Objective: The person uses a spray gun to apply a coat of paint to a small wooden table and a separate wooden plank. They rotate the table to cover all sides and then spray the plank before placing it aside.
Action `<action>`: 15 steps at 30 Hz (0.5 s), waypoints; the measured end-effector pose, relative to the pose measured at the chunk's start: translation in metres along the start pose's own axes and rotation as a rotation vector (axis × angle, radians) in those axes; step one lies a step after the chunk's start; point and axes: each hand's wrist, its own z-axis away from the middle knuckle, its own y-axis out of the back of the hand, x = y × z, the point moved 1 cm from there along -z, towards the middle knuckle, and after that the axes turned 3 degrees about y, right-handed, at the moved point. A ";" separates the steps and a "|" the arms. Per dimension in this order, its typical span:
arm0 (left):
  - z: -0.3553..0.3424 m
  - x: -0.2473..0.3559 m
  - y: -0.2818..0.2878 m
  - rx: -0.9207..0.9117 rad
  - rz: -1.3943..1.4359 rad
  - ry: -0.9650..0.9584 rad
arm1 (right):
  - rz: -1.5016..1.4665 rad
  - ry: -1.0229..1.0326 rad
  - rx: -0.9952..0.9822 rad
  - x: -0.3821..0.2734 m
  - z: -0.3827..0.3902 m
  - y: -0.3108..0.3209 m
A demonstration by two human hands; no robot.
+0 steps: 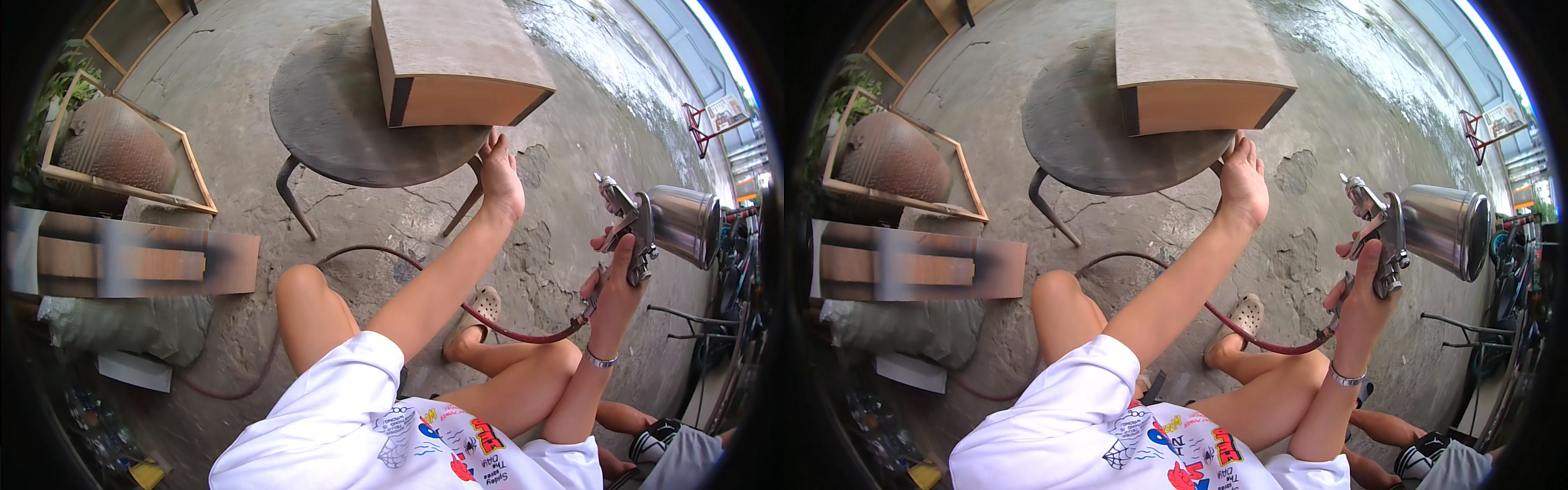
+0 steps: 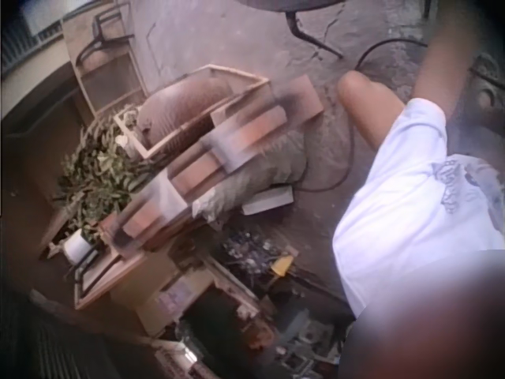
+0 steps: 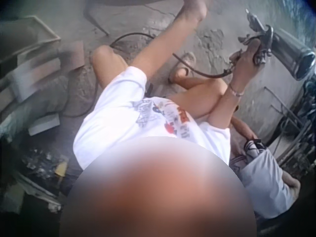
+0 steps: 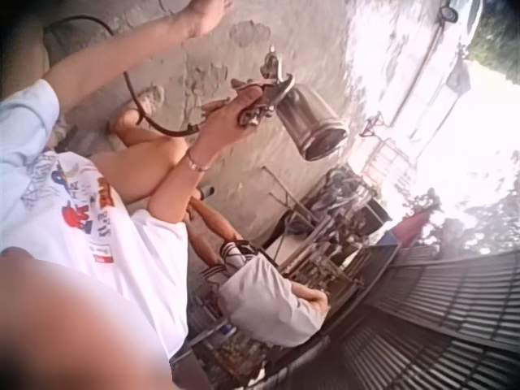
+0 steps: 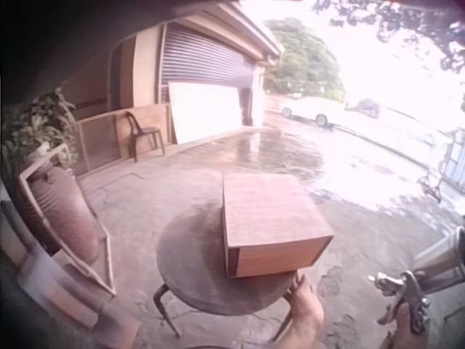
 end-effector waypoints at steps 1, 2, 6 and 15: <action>0.005 0.004 -0.007 -0.003 0.050 0.010 | 0.003 -0.009 0.005 0.000 0.002 0.002; 0.009 0.006 -0.011 -0.006 0.100 0.019 | 0.005 -0.018 0.008 -0.002 0.003 0.004; -0.002 0.009 -0.015 -0.062 0.168 0.033 | 0.027 -0.006 0.044 -0.003 0.006 0.008; 0.015 0.024 -0.027 0.000 0.105 0.055 | 0.016 -0.006 0.065 -0.004 0.005 0.015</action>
